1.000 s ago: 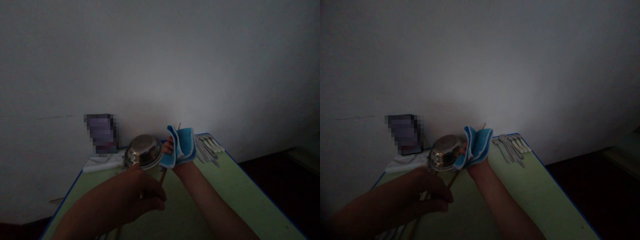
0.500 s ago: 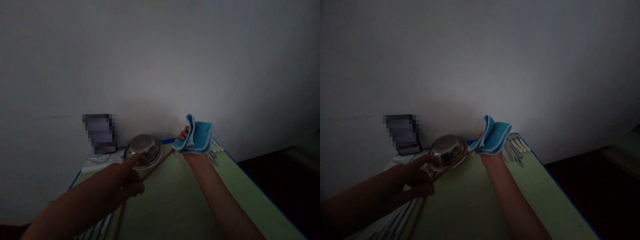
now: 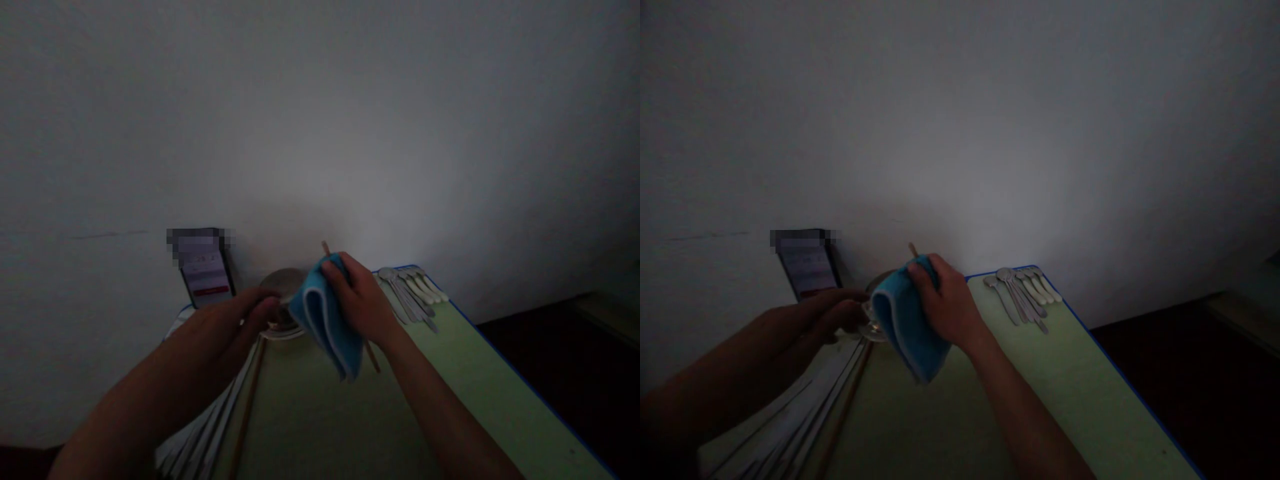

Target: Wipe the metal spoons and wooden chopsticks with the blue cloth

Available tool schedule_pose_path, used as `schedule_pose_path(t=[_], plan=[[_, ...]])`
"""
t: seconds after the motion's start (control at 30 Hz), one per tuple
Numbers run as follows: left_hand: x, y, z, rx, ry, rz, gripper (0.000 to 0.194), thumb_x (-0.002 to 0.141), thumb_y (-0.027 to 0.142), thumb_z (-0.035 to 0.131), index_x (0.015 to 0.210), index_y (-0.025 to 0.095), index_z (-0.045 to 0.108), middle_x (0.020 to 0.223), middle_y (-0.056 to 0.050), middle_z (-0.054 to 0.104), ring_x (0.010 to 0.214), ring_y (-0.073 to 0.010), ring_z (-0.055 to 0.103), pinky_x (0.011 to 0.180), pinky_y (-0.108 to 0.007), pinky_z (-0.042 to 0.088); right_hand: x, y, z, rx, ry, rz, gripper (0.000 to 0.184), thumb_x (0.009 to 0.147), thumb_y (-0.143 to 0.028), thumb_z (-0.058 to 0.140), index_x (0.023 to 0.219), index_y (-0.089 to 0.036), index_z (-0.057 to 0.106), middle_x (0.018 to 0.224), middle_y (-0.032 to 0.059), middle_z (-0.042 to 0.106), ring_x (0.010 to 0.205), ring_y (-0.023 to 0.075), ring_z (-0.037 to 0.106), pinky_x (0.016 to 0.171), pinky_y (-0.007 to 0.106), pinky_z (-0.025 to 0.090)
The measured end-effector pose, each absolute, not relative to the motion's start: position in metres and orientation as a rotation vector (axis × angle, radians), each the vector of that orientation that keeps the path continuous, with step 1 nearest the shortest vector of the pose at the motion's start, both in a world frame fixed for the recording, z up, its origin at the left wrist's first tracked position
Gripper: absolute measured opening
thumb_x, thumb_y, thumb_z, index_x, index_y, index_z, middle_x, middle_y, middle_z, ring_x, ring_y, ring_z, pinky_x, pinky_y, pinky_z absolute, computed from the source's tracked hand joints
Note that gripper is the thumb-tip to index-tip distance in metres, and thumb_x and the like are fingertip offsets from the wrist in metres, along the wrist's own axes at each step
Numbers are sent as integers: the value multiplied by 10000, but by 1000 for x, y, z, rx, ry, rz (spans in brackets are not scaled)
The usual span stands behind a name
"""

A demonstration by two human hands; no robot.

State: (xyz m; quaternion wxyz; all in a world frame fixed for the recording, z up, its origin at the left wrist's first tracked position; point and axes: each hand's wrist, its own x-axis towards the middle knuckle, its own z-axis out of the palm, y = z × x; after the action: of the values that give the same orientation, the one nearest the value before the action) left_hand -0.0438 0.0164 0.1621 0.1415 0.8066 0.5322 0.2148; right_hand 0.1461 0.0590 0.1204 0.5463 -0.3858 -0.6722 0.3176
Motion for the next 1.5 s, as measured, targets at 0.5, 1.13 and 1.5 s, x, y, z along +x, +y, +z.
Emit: schedule_pose_path(t=[0.5, 1.13, 1.5], plan=[[-45, 18, 155, 2299, 1392, 439, 289, 825, 361, 535, 1083, 231, 535, 1018, -30, 653, 807, -179, 625, 731, -323, 500, 145, 49, 125, -912, -1946, 816, 306, 869, -434, 408, 693, -192, 474, 594, -49, 450, 556, 87, 424, 538, 229, 307], [-47, 21, 150, 2311, 1352, 411, 197, 849, 322, 488, 1010, 211, 508, 948, -28, 637, 826, -192, 611, 736, -342, 474, 148, 50, 126, -730, -1947, 921, 224, 859, -393, 451, 801, -202, 550, 676, -42, 472, 598, 85, 420, 581, 215, 343], [-44, 20, 154, 2365, 1378, 471, 256, 828, 409, 495, 959, 201, 568, 841, -21, 655, 720, -174, 615, 656, -287, 486, 148, 51, 122, -850, -1826, 968, 282, 802, -448, 525, 967, -220, 504, 764, -30, 512, 673, 107, 465, 607, 223, 375]])
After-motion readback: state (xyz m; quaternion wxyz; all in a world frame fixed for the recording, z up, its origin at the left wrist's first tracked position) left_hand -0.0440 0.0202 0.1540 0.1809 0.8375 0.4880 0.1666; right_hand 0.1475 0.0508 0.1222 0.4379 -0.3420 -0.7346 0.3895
